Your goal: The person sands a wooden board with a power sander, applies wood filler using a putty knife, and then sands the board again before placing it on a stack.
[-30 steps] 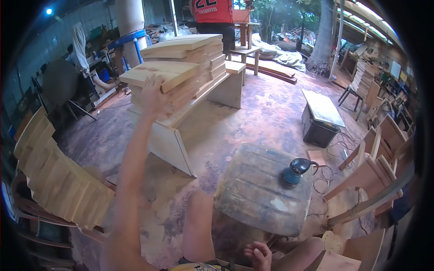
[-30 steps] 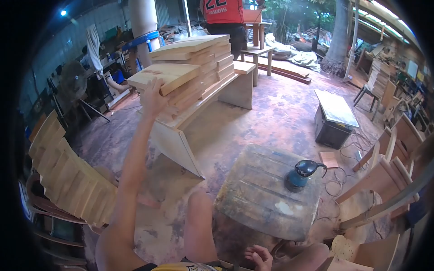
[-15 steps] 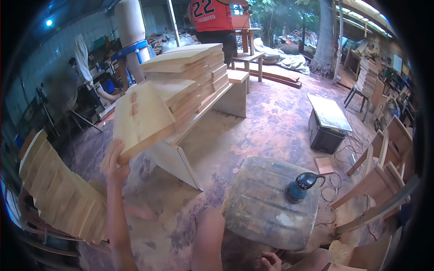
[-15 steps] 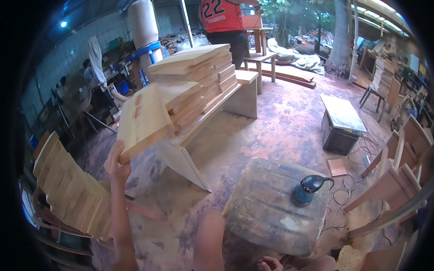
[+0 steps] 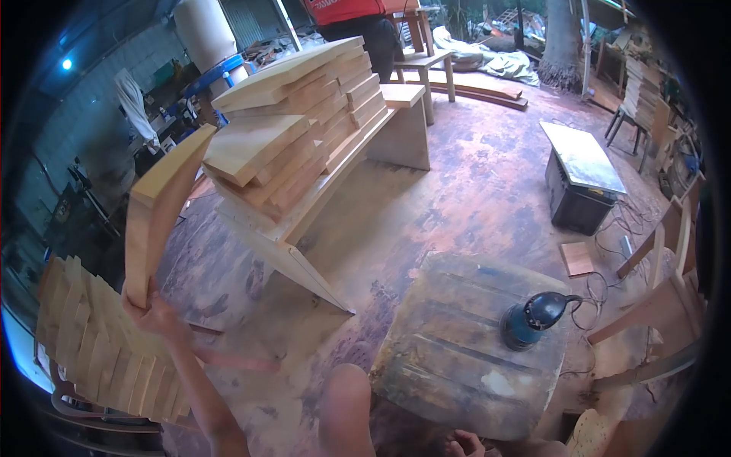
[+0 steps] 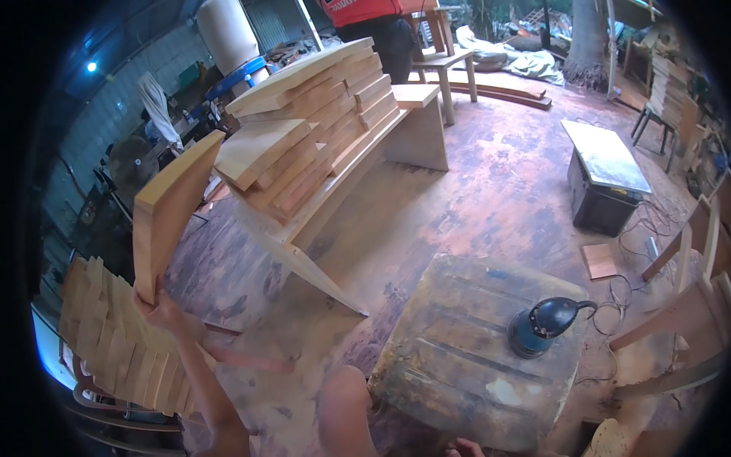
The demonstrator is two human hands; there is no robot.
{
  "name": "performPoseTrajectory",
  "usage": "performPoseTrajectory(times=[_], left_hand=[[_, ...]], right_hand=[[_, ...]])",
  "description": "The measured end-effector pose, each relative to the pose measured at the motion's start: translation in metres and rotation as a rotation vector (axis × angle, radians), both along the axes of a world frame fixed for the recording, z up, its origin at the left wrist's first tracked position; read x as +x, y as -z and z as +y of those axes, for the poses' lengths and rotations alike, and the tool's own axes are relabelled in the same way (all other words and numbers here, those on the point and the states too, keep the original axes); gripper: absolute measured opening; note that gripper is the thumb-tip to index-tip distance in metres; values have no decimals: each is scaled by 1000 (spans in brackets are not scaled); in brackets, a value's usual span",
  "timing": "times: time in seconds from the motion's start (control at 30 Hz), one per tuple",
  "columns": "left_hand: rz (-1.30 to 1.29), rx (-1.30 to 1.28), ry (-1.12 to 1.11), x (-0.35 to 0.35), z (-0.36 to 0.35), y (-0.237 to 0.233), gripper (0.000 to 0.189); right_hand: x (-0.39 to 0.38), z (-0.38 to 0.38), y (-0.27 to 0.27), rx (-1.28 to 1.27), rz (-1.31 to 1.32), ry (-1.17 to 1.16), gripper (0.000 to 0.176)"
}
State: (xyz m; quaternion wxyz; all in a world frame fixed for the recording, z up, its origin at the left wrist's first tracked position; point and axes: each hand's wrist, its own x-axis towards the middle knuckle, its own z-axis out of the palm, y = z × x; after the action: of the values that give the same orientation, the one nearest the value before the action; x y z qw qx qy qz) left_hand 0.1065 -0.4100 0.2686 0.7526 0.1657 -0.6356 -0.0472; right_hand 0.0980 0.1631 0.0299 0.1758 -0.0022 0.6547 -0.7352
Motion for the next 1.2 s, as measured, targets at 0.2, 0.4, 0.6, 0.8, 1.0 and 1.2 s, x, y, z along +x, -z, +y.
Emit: performPoseTrajectory(times=[0.2, 0.4, 0.6, 0.8, 1.0, 1.2], left_hand=[[-17, -123, -64, -1, -8, -14, 36], [-205, -261, 2, -61, 33, -52, 38], [-530, -475, 28, -166, 75, -28, 50], [-604, -291, -2, -219, 12, -33, 50], [-806, -132, -143, -246, -10, -52, 49], [-1162, 313, -117, -206, -1, -41, 43]], right_hand=[[-8, -5, 17, -46, -330, 60, 35], [1, -8, 34, 70, -141, 8, 34], [10, -7, 21, 63, -81, -29, 32], [37, 4, 23, -11, 17, 50, 30], [41, 3, 7, 101, 62, -14, 25], [42, 7, -21, 293, 120, 1, 26]])
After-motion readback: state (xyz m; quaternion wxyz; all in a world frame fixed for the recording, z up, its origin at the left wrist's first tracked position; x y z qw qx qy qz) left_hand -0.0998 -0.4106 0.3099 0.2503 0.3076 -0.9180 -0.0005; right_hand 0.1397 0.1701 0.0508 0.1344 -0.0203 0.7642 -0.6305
